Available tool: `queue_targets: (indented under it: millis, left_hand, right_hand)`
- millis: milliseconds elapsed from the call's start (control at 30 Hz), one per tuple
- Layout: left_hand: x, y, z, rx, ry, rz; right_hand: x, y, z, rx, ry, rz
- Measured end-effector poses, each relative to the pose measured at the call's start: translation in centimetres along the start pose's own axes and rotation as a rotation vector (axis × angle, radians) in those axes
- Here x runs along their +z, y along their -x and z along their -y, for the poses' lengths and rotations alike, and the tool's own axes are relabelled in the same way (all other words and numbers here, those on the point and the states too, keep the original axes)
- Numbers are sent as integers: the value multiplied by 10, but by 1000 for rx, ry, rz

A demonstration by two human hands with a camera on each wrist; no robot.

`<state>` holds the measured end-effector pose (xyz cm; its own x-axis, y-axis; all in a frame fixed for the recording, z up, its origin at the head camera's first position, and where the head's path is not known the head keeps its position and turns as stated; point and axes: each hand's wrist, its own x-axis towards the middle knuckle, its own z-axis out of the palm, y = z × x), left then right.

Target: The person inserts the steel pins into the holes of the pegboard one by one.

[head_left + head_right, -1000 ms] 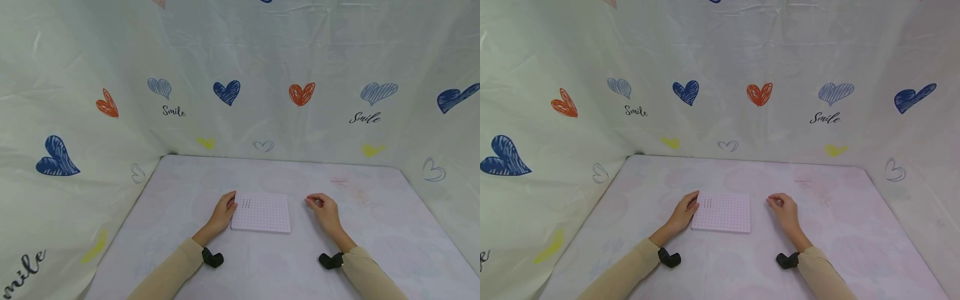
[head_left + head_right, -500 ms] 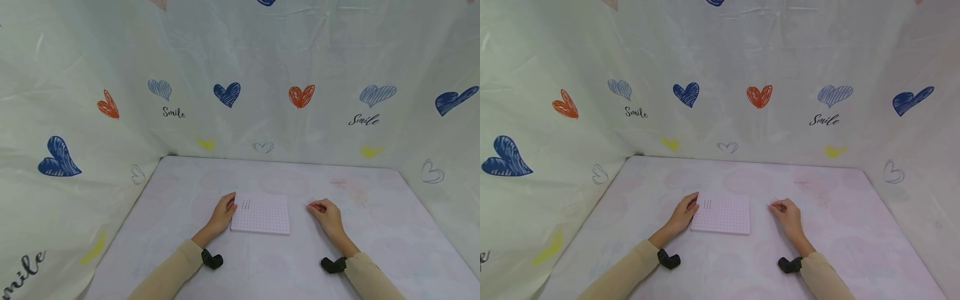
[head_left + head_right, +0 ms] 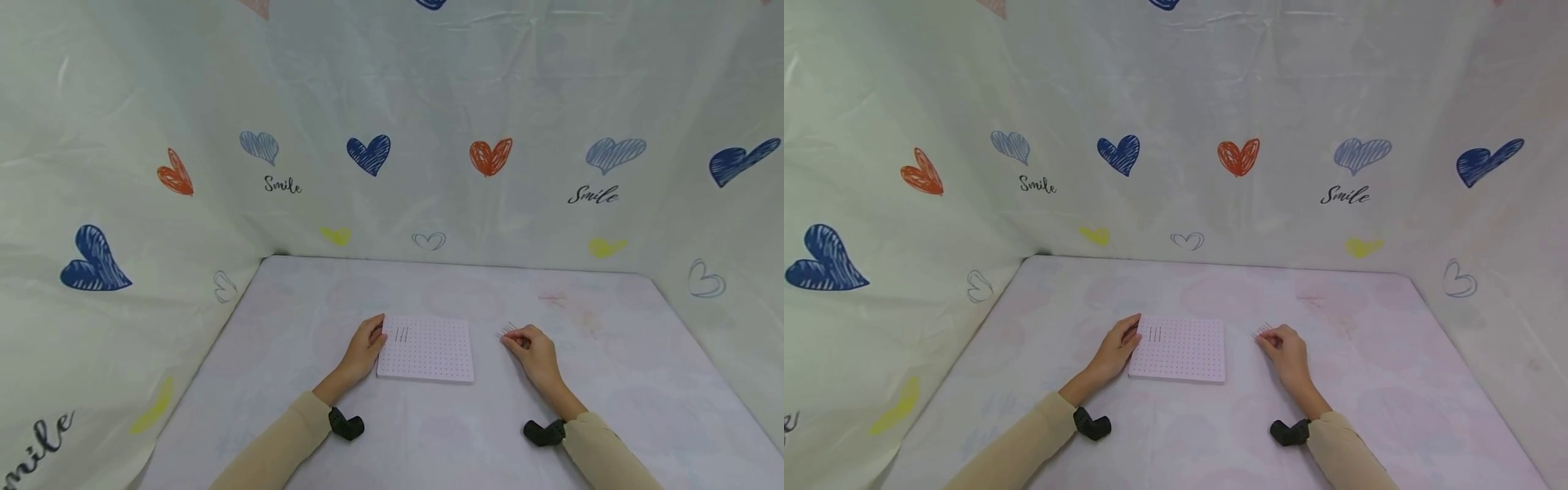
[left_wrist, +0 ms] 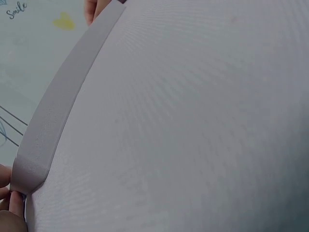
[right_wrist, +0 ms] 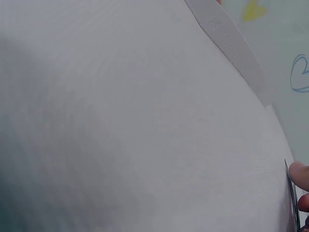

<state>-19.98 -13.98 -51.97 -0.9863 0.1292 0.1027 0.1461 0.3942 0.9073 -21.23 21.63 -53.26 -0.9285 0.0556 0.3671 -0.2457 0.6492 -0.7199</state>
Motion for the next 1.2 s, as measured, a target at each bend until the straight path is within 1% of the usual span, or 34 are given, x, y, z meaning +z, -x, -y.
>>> queue_targets:
  millis: [167, 400, 600, 833, 1067, 1200]
  left_hand:
    - [0, 0, 0, 1, 11, 1]
    - [1, 1, 2, -7, 34, -2]
    - [1, 0, 2, -2, 36, -1]
    - [1, 0, 2, -6, 39, 1]
    - [1, -1, 3, -6, 34, -2]
    - [1, -1, 2, -5, 29, 3]
  right_hand:
    - [0, 0, 0, -17, 5, -2]
    - [2, 1, -2, -44, 55, -5]
    - [3, 0, -3, -61, 61, 3]
    - [5, -1, -4, -49, 61, 28]
    - [5, 0, -1, -61, 61, 35]
    - [4, 0, 2, -34, 34, 51]
